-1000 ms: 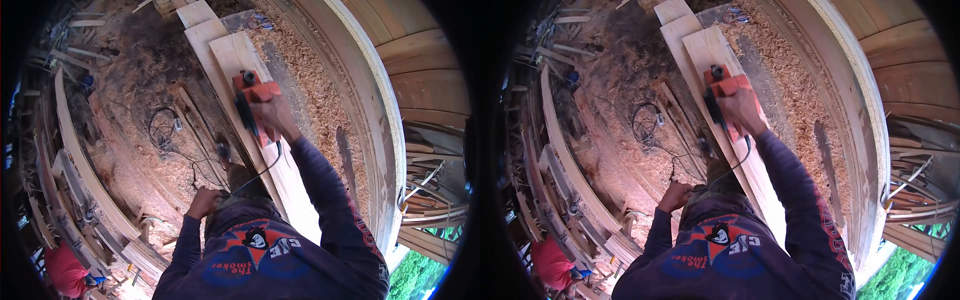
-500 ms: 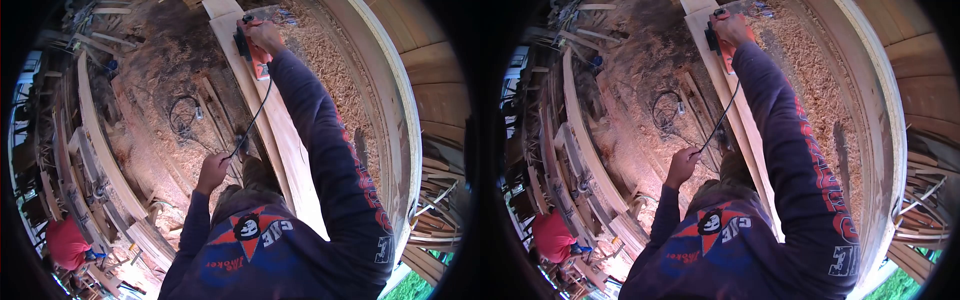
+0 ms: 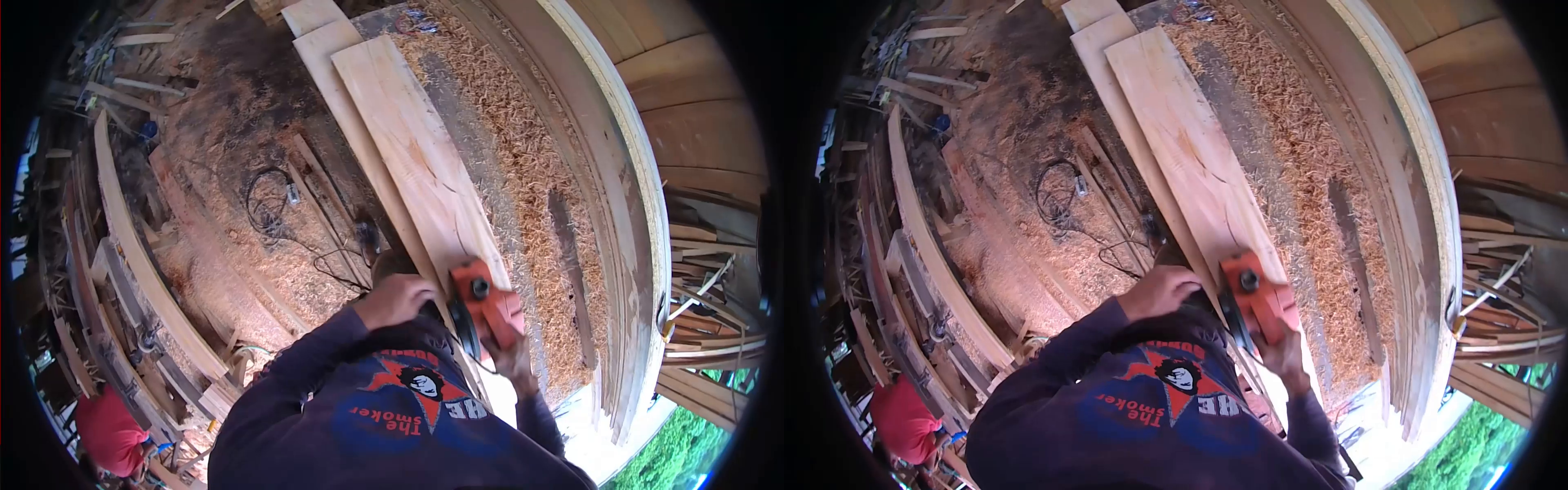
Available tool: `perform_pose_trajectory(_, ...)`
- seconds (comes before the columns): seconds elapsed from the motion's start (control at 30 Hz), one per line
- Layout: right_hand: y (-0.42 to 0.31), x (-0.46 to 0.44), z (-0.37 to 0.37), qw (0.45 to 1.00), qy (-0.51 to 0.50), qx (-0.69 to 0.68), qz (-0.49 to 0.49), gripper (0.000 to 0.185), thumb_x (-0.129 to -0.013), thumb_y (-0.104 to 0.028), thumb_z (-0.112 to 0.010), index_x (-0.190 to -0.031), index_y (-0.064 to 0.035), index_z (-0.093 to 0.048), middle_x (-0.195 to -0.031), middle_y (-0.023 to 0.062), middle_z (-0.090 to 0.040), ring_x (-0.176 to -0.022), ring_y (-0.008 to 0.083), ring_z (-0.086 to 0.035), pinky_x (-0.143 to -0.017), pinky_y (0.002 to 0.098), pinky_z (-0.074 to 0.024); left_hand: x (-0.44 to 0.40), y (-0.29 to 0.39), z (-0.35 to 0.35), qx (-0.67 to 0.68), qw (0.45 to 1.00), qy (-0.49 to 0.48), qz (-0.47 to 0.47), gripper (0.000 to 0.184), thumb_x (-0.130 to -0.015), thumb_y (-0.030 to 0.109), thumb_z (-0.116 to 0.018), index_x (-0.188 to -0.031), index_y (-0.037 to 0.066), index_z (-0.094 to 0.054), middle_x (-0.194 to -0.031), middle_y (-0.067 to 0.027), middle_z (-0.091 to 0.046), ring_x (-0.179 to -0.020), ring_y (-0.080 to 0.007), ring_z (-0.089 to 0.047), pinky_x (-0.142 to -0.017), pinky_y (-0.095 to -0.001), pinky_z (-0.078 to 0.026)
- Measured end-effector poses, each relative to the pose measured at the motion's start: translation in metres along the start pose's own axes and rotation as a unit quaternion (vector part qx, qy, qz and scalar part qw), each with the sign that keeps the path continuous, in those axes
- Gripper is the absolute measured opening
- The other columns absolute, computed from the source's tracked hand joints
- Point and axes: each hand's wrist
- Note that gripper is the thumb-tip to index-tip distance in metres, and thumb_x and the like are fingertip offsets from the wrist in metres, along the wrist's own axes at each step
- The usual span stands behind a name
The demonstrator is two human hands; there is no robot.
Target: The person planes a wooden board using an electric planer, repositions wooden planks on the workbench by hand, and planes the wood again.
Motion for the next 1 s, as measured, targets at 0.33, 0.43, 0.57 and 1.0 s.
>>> perform_pose_trajectory(0.33,-0.095,-0.12,-0.014,0.998,0.0,-0.054,0.033,0.034,-0.084,-0.024,-0.078,-0.11,-0.0019,-0.071,-0.092,0.017,-0.074,-0.082,0.0256,-0.072,-0.078,0.0382,-0.0556,-0.146,-0.002,-0.008,0.006,0.983,0.132,-0.13,0.018,-0.09,0.01,-0.067,-0.108,0.007,-0.07,-0.105,-0.0122,-0.07,-0.102,-0.0325,-0.066,-0.094,-0.0439,-0.05)
perform_pose_trajectory(0.43,-0.138,-0.178,-0.023,0.999,0.015,-0.04,0.018,0.036,-0.083,-0.026,-0.078,-0.107,0.0,-0.07,-0.088,0.0184,-0.073,-0.078,0.0269,-0.071,-0.077,0.0394,-0.0553,-0.191,-0.03,0.063,-0.06,0.972,0.176,-0.144,0.017,-0.087,0.002,-0.064,-0.101,0.006,-0.072,-0.095,-0.0128,-0.071,-0.094,-0.0337,-0.068,-0.088,-0.0436,-0.053)
perform_pose_trajectory(0.57,-0.18,-0.247,-0.031,0.996,0.029,-0.047,0.065,0.038,-0.082,-0.029,-0.078,-0.099,0.0033,-0.067,-0.086,0.0282,-0.07,-0.082,0.045,-0.071,-0.073,0.0477,-0.0556,-0.231,-0.06,0.143,-0.074,0.979,0.142,-0.124,0.017,-0.087,-0.003,-0.061,-0.097,0.002,-0.073,-0.096,-0.0144,-0.072,-0.089,-0.0318,-0.07,-0.08,-0.0404,-0.056)
perform_pose_trajectory(1.0,-0.319,-0.46,-0.069,0.979,0.054,-0.035,0.193,0.028,-0.08,-0.025,-0.065,-0.079,0.0032,-0.068,-0.078,0.0288,-0.068,-0.075,0.045,-0.069,-0.071,0.0507,-0.0552,-0.335,-0.137,0.357,0.031,0.982,0.183,0.012,0.027,-0.093,0.019,-0.075,-0.113,0.001,-0.074,-0.104,-0.0053,-0.073,-0.093,-0.0126,-0.068,-0.086,-0.0279,-0.055)
Point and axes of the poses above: each hand's wrist, its own x-axis away from the middle knuckle, its own z-axis out of the back of the hand, y = z × x
